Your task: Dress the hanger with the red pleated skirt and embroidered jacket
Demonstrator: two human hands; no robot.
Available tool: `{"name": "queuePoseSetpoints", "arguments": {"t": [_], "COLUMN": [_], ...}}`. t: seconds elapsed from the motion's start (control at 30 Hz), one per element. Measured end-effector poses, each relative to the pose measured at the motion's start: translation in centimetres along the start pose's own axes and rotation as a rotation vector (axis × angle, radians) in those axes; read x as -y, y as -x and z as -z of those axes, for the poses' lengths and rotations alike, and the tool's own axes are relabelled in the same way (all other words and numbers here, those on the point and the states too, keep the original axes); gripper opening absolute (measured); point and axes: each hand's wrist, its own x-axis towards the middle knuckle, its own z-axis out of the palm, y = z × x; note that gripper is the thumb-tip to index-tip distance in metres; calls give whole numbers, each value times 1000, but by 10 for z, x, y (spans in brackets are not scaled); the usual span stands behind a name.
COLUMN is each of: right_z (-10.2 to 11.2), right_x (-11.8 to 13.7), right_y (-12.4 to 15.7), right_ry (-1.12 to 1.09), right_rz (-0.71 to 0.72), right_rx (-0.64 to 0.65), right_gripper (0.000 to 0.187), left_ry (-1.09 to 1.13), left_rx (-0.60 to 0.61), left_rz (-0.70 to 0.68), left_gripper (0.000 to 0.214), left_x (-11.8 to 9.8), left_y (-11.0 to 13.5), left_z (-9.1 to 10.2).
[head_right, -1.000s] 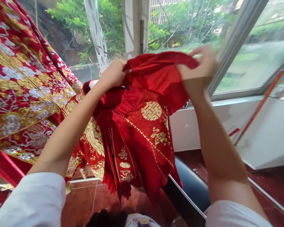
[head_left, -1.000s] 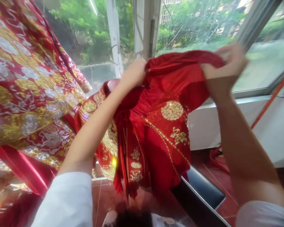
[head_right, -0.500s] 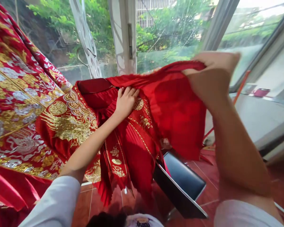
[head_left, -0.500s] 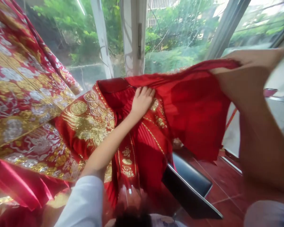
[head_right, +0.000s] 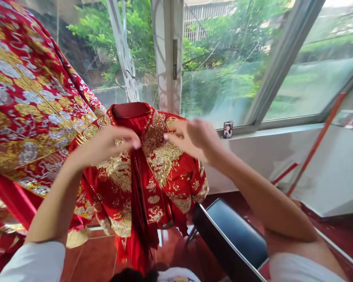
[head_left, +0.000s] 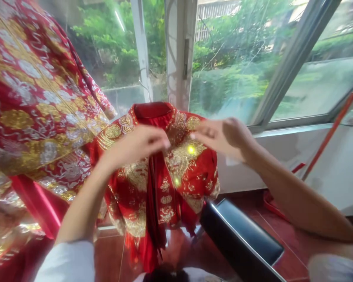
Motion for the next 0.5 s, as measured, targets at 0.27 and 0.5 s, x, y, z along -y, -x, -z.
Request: {"name": "queuePoseSetpoints", "arguments": {"t": [0.27, 0.5], "right_z": [-26, -44], "right_x": [-15, -18], "right_y": [-114, -127], "right_ry": [-212, -381], "right_rz": [232, 70], "right_rx": [166, -163], "right_gripper": [25, 35], "left_ry": [61, 174], "left_rx": [-195, -532], "left_rz": [309, 333], "left_gripper": [37, 46], "left_x": [109, 100], "left_y": [-29, -36], "left_z": [43, 34]}}
